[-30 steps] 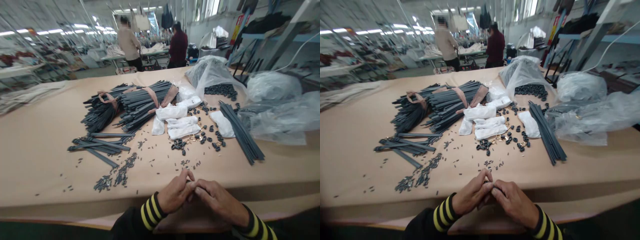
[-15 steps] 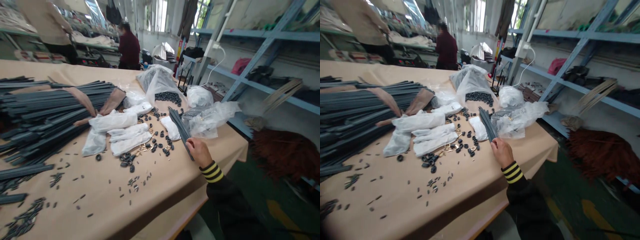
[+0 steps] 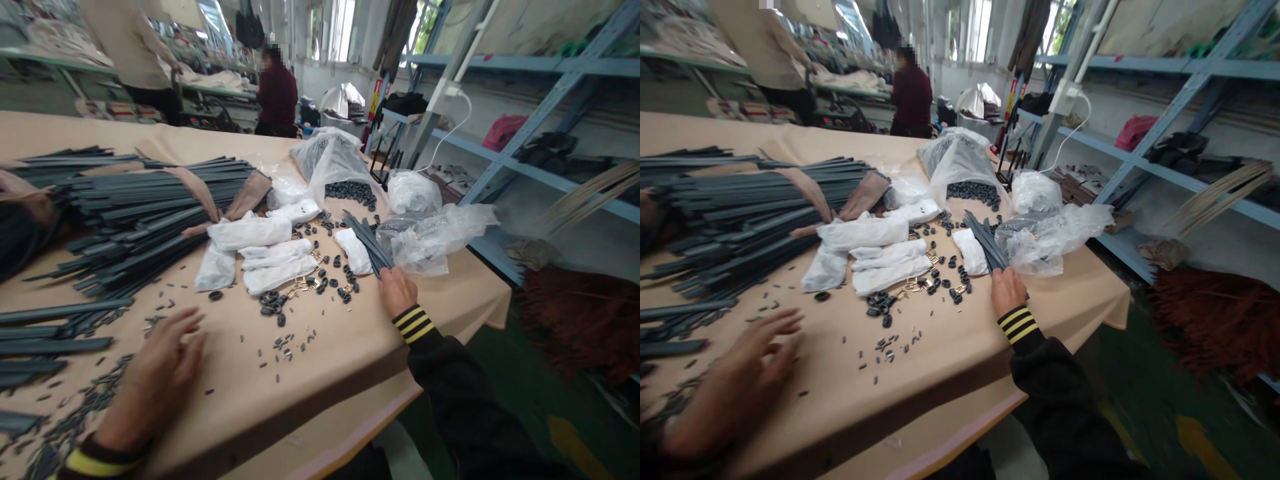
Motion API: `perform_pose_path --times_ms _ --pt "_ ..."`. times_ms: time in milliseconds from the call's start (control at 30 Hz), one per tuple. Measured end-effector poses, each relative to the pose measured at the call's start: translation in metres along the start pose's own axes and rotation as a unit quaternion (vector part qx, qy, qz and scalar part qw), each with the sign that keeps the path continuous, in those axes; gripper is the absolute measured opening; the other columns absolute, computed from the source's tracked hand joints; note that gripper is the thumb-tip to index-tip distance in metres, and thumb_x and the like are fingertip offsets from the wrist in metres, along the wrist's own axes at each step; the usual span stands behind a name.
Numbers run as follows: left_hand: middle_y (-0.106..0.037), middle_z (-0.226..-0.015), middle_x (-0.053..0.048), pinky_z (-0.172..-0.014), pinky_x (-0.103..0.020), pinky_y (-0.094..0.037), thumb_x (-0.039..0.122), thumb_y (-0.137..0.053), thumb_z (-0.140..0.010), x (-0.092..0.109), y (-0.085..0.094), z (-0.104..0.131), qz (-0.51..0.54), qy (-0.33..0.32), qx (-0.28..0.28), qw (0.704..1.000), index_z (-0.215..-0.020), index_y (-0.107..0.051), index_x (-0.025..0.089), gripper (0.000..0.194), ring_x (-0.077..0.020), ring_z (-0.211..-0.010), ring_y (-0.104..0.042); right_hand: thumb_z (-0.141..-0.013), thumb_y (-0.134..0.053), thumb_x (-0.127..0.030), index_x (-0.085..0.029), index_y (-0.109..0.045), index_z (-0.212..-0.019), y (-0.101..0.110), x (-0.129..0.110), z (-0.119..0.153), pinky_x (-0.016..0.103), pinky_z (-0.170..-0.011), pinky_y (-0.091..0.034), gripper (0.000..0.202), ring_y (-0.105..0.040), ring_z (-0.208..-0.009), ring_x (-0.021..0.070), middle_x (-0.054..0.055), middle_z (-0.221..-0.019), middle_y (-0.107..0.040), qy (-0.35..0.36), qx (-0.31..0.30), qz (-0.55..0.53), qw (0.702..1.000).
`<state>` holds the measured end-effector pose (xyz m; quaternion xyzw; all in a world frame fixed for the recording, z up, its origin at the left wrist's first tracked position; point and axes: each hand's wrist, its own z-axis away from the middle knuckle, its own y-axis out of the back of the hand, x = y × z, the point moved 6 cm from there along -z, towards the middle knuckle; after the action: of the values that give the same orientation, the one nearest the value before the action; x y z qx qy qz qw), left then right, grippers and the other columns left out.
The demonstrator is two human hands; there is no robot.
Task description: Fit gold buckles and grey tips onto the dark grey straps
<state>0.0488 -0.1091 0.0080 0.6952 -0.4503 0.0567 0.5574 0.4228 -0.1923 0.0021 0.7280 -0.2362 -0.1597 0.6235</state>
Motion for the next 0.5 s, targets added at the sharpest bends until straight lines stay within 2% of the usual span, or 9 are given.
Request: perform_pose_path --times_ms 67,133,200,233,300,367,433,500 --pt "-0.054 -0.110 -0.010 -0.088 -0.040 -0.042 0.029 -0.045 -0.080 0.018 -0.022 0.012 -0.016 -0.022 -0.030 0.999 -0.098 -0.052 0.019 0.022 -0.0244 -0.099 -0.053 -0.081 -0.045 -0.017 -0.013 -0.057 -0.082 0.005 0.005 -0.003 0.031 -0.068 -0.041 0.013 -0.051 -0.092 0.0249 0.015 -0.093 -0.054 0.001 0.010 -0.011 1.000" --pt "-0.056 -0.107 -0.011 -0.092 -0.041 -0.039 0.031 -0.046 -0.080 0.036 -0.039 0.017 0.021 -0.015 -0.038 0.999 -0.098 -0.054 0.018 0.024 -0.0246 -0.102 -0.052 -0.080 -0.045 -0.018 -0.013 -0.056 -0.079 0.017 0.013 -0.001 0.030 -0.070 -0.041 0.012 -0.053 -0.089 0.0229 0.014 -0.090 -0.056 -0.014 0.027 -0.065 0.997" --pt "-0.060 -0.101 -0.011 -0.086 -0.041 -0.043 0.034 -0.045 -0.080 0.050 -0.054 0.018 0.086 0.061 -0.062 0.992 -0.098 -0.055 0.017 0.027 -0.0236 -0.095 -0.055 -0.081 -0.043 -0.022 -0.013 -0.053 -0.077 0.029 0.018 0.010 0.029 -0.067 -0.042 0.014 -0.056 -0.075 0.0189 0.010 -0.077 -0.059 -0.033 0.023 -0.204 0.978" --pt "-0.061 -0.098 -0.010 -0.081 -0.039 -0.045 0.036 -0.043 -0.081 0.058 -0.063 0.019 0.135 0.111 -0.095 0.980 -0.099 -0.055 0.017 0.028 -0.0223 -0.089 -0.057 -0.082 -0.043 -0.025 -0.014 -0.051 -0.076 0.032 0.015 0.020 0.028 -0.062 -0.043 0.016 -0.057 -0.066 0.0165 0.007 -0.070 -0.060 -0.032 -0.001 -0.303 0.953" --pt "-0.063 -0.093 -0.009 -0.067 -0.032 -0.049 0.039 -0.041 -0.083 0.080 -0.086 0.023 0.274 0.187 -0.184 0.925 -0.100 -0.056 0.016 0.033 -0.0183 -0.076 -0.058 -0.081 -0.045 -0.033 -0.015 -0.048 -0.075 0.033 -0.004 0.049 0.024 -0.052 -0.043 0.020 -0.056 -0.054 0.0125 0.005 -0.067 -0.061 -0.010 -0.091 -0.501 0.861" --pt "-0.062 -0.082 -0.007 -0.050 -0.023 -0.044 0.040 -0.045 -0.081 0.103 -0.103 0.026 0.410 0.230 -0.227 0.853 -0.100 -0.056 0.014 0.034 -0.0121 -0.060 -0.053 -0.079 -0.049 -0.037 -0.015 -0.046 -0.077 0.028 -0.037 0.088 0.022 -0.049 -0.043 0.022 -0.057 -0.052 0.0112 0.004 -0.069 -0.063 0.027 -0.224 -0.627 0.746" --pt "-0.053 -0.062 0.000 -0.039 -0.016 -0.032 0.039 -0.051 -0.079 0.114 -0.113 0.025 0.499 0.268 -0.211 0.796 -0.091 -0.059 0.012 0.031 -0.0053 -0.045 -0.040 -0.078 -0.053 -0.037 -0.015 -0.045 -0.078 0.017 -0.065 0.128 0.022 -0.049 -0.045 0.024 -0.060 -0.052 0.0117 0.004 -0.067 -0.064 0.040 -0.332 -0.681 0.652" --pt "-0.041 -0.052 0.005 -0.034 -0.013 -0.022 0.037 -0.054 -0.077 0.111 -0.117 0.024 0.548 0.306 -0.172 0.760 -0.078 -0.058 0.011 0.027 -0.0023 -0.040 -0.028 -0.076 -0.055 -0.038 -0.015 -0.044 -0.076 0.005 -0.079 0.157 0.022 -0.049 -0.046 0.026 -0.061 -0.051 0.0122 0.005 -0.067 -0.064 0.027 -0.394 -0.707 0.587"
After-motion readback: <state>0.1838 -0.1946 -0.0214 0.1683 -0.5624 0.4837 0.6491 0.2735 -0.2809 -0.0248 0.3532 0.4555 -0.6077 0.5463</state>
